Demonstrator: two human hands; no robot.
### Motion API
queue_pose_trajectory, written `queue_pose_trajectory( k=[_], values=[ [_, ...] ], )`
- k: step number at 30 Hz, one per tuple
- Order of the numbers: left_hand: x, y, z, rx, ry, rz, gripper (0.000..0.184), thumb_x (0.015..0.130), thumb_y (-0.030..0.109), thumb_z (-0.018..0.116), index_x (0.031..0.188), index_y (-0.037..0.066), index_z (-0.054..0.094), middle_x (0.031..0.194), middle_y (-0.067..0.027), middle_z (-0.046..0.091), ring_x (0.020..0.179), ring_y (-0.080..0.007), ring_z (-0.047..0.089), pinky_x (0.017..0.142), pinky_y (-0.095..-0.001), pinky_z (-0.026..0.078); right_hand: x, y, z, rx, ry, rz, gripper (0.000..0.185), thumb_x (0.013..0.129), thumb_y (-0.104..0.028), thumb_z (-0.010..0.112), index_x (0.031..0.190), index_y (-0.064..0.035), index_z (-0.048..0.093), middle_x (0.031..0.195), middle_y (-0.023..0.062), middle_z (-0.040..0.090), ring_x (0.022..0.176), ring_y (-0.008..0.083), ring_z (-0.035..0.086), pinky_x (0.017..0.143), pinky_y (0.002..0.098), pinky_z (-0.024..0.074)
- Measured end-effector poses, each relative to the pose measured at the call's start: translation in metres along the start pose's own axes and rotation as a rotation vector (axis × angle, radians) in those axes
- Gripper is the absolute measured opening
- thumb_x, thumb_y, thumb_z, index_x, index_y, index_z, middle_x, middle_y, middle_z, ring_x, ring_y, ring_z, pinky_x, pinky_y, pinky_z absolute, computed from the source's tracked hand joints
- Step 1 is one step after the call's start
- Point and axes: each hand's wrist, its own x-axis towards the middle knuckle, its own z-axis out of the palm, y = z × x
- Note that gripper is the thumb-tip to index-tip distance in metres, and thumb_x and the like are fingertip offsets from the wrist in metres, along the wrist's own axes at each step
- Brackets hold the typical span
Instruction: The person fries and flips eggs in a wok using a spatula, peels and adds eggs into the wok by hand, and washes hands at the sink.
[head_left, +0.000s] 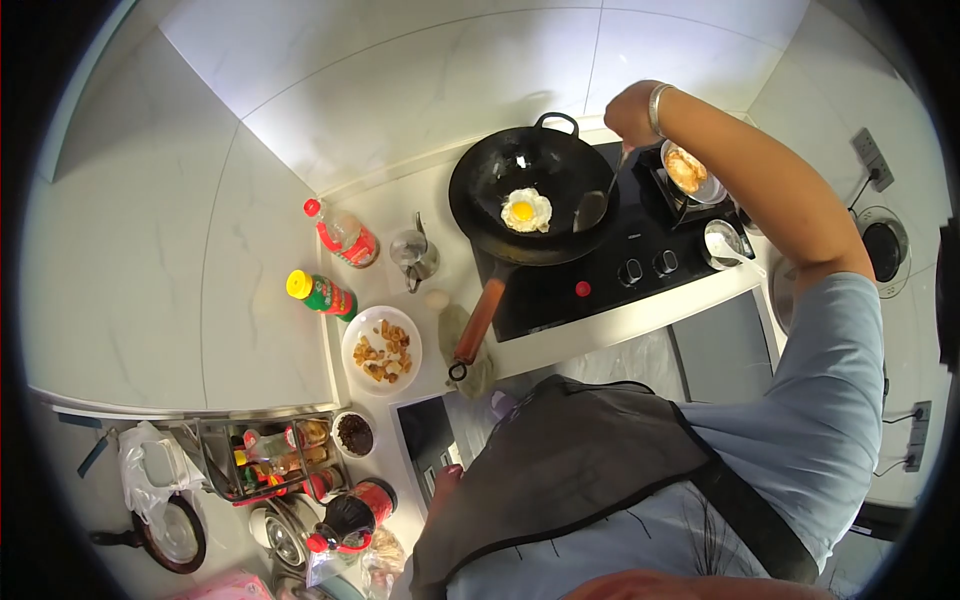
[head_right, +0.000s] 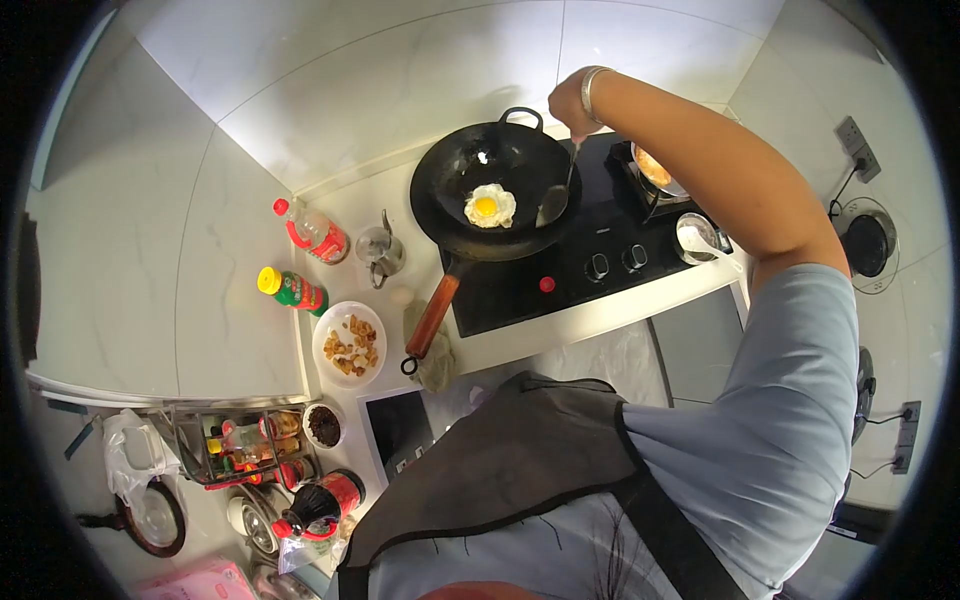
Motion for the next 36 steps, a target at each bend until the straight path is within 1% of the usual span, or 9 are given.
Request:
queue_pose_trajectory(
  k=[3, 6, 9, 12, 17, 20, 22, 26, 36],
  values=[
    [0.006, 0.0, 0.001, -0.005, -0.001, 0.004, 0.019, 0.084, 0.025, 0.062, 0.092, 0.009, 0.069, 0.088, -0.0124, 0.069, 0.083, -0.0293, 0.066, 0.074, -0.0387, 0.051, -0.017, -0.012, -0.003, 0.132, -0.046, -0.087, 0.03, 0.077, -0.033, 0.072, 0.084, -0.004, 0.069, 0.078, 0.0119, 0.067, 0.078, 0.0288, 0.064, 0.07, 0.0404, 0.049],
    [0.008, 0.002, 0.0, -0.001, -0.006, 0.008, 0.02, 0.084, 0.025, 0.062, 0.093, 0.009, 0.069, 0.088, -0.0123, 0.069, 0.084, -0.0294, 0.066, 0.074, -0.0387, 0.051, -0.018, -0.035, 0.004, 0.17, -0.052, -0.19, 0.031, 0.08, -0.034, 0.069, 0.089, -0.0038, 0.068, 0.083, 0.0127, 0.068, 0.082, 0.0295, 0.064, 0.073, 0.0399, 0.0492],
    [0.011, 0.002, -0.001, 0.005, -0.01, 0.014, 0.02, 0.084, 0.025, 0.062, 0.093, 0.01, 0.069, 0.089, -0.0122, 0.069, 0.084, -0.0294, 0.066, 0.074, -0.0387, 0.051, -0.01, -0.061, 0.02, 0.288, 0.016, -0.185, 0.031, 0.084, -0.033, 0.065, 0.092, -0.0031, 0.067, 0.09, 0.0142, 0.068, 0.088, 0.0314, 0.065, 0.077, 0.0405, 0.0492],
    [0.013, 0.002, -0.005, 0.009, -0.013, 0.015, 0.02, 0.084, 0.025, 0.062, 0.094, 0.01, 0.07, 0.089, -0.0122, 0.069, 0.085, -0.0294, 0.066, 0.075, -0.0386, 0.051, -0.023, -0.076, 0.026, 0.322, 0.037, -0.159, 0.034, 0.084, -0.029, 0.062, 0.096, 0.0021, 0.068, 0.093, 0.0189, 0.068, 0.093, 0.0342, 0.065, 0.08, 0.0425, 0.0511],
    [0.008, 0.0, -0.007, 0.018, -0.027, 0.011, 0.02, 0.084, 0.025, 0.062, 0.094, 0.01, 0.07, 0.09, -0.012, 0.069, 0.085, -0.0295, 0.066, 0.075, -0.0386, 0.051, -0.01, -0.11, 0.068, 0.402, 0.123, 0.021, 0.024, 0.082, -0.014, 0.057, 0.099, -0.0039, 0.07, 0.103, 0.0161, 0.069, 0.096, 0.0329, 0.066, 0.08, 0.0403, 0.0526],
    [0.006, -0.002, -0.012, 0.021, -0.028, 0.004, 0.021, 0.084, 0.026, 0.062, 0.095, 0.01, 0.07, 0.09, -0.0119, 0.07, 0.086, -0.0295, 0.066, 0.075, -0.0386, 0.051, -0.02, -0.13, 0.092, 0.465, 0.189, 0.065, 0.032, 0.083, -0.009, 0.053, 0.114, -0.0005, 0.06, 0.098, 0.0186, 0.069, 0.095, 0.0321, 0.067, 0.079, 0.0414, 0.0528],
    [0.003, -0.001, -0.014, 0.019, -0.031, -0.002, 0.021, 0.084, 0.026, 0.062, 0.095, 0.01, 0.07, 0.09, -0.0119, 0.07, 0.086, -0.0296, 0.066, 0.076, -0.0386, 0.051, -0.029, -0.138, 0.1, 0.526, 0.099, 0.093, 0.033, 0.084, -0.008, 0.051, 0.116, 0.001, 0.053, 0.095, 0.0189, 0.069, 0.092, 0.0326, 0.067, 0.077, 0.0419, 0.053],
    [0.001, -0.001, -0.02, 0.03, -0.038, -0.012, 0.021, 0.084, 0.026, 0.062, 0.096, 0.01, 0.07, 0.091, -0.0118, 0.07, 0.087, -0.0296, 0.066, 0.076, -0.0386, 0.051, -0.002, -0.149, 0.136, 0.582, 0.267, 0.189, 0.024, 0.087, -0.006, 0.048, 0.109, 0.0, 0.051, 0.092, 0.0188, 0.069, 0.087, 0.0334, 0.068, 0.074, 0.041, 0.0537],
    [0.022, 0.009, -0.028, 0.042, -0.014, 0.014, 0.022, 0.085, 0.026, 0.062, 0.097, 0.01, 0.07, 0.092, -0.0115, 0.07, 0.088, -0.0297, 0.066, 0.077, -0.0385, 0.051, 0.005, -0.146, 0.151, 0.621, 0.368, 0.223, 0.019, 0.088, -0.01, 0.05, 0.104, -0.0004, 0.048, 0.085, 0.0179, 0.068, 0.081, 0.0337, 0.068, 0.069, 0.0428, 0.0539]
  ],
)
